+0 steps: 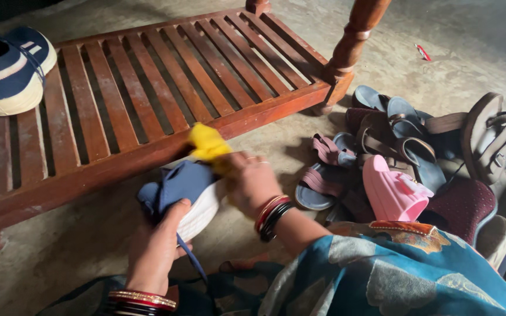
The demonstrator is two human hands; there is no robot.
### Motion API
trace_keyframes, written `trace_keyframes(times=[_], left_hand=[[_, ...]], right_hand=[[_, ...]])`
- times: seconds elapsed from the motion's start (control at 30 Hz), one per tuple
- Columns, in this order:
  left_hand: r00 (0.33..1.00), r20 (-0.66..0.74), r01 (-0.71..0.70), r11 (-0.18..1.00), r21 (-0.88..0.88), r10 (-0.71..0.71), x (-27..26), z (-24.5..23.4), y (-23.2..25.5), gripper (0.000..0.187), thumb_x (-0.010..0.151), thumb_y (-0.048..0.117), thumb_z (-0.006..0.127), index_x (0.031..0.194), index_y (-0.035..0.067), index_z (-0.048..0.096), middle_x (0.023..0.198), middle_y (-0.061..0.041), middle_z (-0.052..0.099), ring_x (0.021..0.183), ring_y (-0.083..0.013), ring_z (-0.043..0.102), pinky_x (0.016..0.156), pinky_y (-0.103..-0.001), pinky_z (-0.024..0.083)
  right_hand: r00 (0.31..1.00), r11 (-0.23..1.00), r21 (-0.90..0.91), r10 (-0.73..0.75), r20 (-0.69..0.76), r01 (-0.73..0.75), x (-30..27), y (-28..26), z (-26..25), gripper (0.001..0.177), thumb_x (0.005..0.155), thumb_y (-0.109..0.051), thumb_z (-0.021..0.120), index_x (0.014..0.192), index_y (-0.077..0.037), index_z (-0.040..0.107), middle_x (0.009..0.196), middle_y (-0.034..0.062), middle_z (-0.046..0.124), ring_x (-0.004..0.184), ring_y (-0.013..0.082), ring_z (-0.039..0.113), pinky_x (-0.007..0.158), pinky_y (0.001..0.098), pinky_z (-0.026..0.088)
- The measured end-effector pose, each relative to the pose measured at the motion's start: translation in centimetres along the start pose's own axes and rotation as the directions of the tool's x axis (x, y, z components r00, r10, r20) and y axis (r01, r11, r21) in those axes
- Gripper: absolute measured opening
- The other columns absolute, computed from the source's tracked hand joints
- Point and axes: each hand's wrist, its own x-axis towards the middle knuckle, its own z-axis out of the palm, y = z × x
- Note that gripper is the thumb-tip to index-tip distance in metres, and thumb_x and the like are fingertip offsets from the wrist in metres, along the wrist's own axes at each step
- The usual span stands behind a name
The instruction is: The person wipes a blue and white sneaker with a yellow cloth, cleaning the upper, sole, and sides. The person then places the cleaned shoe on a wooden shoe rack next to its pair.
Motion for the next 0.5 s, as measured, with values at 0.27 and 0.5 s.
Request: trace_keyframes(times=[0.27, 0.5], left_hand=[[0.995, -0.088, -0.025, 0.947, 0.319, 0.056, -0.3, -0.2, 0.5, 0.063, 0.081, 0.055, 0.075, 0.120, 0.006, 0.078, 0.101, -0.013, 0.080, 0.089, -0.0239, 0.075, 0.073, -0.035, 0.056], [0.997, -0.076, -0.013, 0.982, 0.189, 0.028, -0.2, -0.4, 0.4, 0.065, 0.074, 0.051, 0.075, 0.124, 0.010, 0.069, 0.103, -0.012, 0.078, 0.089, -0.0244, 0.075, 0.066, -0.038, 0.059]], right_hand=[[0.999, 0.974, 0.225, -0.038, 0.025, 0.031, -1.4, -3.5, -0.5, 0.043, 0.074, -0.006, 0.070, 0.117, -0.008, 0.068, 0.116, 0.0174, 0.066, 0.111, 0.0409, 0.059, 0.095, 0.0469, 0.050], [0.986, 0.933, 0.321, -0.163, -0.019, 0.160, -0.9, -2.7, 0.8, 0.046, 0.075, -0.008, 0.072, 0.121, -0.010, 0.066, 0.119, 0.0161, 0.065, 0.115, 0.0379, 0.060, 0.098, 0.0445, 0.049]])
